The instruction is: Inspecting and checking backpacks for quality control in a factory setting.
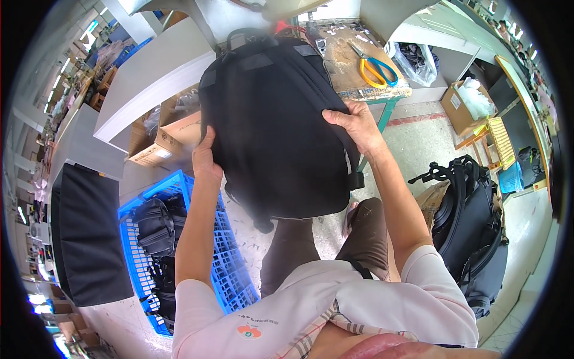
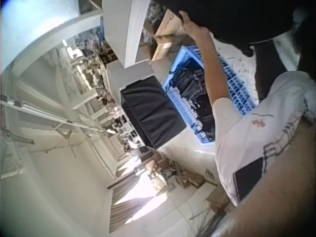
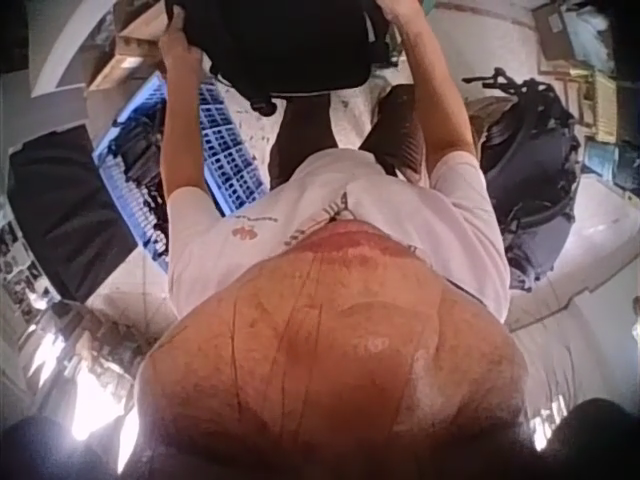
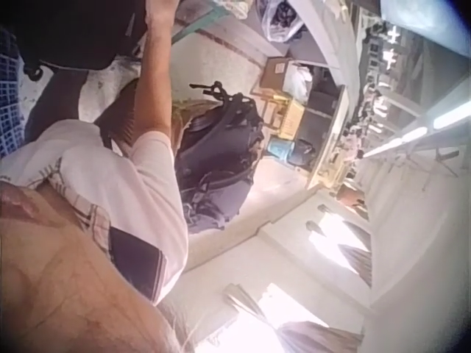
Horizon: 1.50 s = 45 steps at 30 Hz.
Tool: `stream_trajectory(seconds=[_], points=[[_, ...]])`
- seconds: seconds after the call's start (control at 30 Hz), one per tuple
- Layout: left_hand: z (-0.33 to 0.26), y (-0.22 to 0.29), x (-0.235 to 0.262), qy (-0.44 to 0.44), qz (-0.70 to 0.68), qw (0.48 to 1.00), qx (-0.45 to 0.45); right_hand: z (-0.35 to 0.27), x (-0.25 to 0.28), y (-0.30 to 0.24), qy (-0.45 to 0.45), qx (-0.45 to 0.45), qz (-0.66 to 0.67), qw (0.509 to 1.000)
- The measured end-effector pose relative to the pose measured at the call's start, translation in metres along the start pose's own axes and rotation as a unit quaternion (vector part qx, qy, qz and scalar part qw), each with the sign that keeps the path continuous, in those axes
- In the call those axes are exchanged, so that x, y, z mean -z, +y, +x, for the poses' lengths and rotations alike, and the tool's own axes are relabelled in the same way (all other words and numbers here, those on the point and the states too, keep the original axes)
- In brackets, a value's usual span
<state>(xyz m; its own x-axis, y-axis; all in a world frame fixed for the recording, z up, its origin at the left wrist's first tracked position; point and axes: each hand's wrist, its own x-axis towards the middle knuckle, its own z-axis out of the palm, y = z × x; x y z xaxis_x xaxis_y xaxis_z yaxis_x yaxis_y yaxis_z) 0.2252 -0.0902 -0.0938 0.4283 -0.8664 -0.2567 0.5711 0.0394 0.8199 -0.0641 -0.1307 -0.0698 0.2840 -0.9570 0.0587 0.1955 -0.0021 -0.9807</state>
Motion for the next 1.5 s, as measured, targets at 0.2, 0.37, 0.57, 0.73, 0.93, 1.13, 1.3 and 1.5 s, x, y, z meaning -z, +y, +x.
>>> stream_trajectory(seconds=[0.2, 0.37, 0.57, 0.73, 0.93, 1.13, 1.3, 1.5], points=[[0.002, 0.0, 0.003, -0.009, 0.022, 1.0, 0.009, -0.013, -0.002, 0.0, 0.003, -0.004, -0.003, 1.0], [-0.032, 0.013, 0.033, -0.144, 0.072, 0.987, 0.022, -0.03, 0.009, 0.014, -0.027, -0.029, -0.037, 0.999], [-0.16, 0.065, 0.044, 0.036, 0.07, 0.989, -0.125, -0.067, -0.083, 0.008, -0.02, 0.27, -0.428, 0.862], [-0.192, 0.048, 0.003, 0.158, 0.087, 0.951, -0.252, -0.158, -0.149, -0.026, -0.256, 0.199, -0.433, 0.841], [-0.168, 0.019, -0.019, 0.162, 0.001, 0.921, -0.355, -0.165, -0.15, -0.022, -0.16, 0.21, -0.498, 0.826], [-0.159, 0.012, -0.021, 0.035, 0.076, 0.95, -0.301, -0.104, -0.097, -0.003, -0.047, 0.257, -0.339, 0.904], [-0.071, 0.042, 0.057, 0.152, 0.292, 0.866, -0.375, -0.068, -0.036, -0.032, -0.174, 0.016, -0.058, 0.983], [-0.013, 0.026, 0.066, -0.082, 0.057, 0.982, -0.161, -0.036, 0.0, -0.023, -0.113, -0.041, 0.007, 0.993]])
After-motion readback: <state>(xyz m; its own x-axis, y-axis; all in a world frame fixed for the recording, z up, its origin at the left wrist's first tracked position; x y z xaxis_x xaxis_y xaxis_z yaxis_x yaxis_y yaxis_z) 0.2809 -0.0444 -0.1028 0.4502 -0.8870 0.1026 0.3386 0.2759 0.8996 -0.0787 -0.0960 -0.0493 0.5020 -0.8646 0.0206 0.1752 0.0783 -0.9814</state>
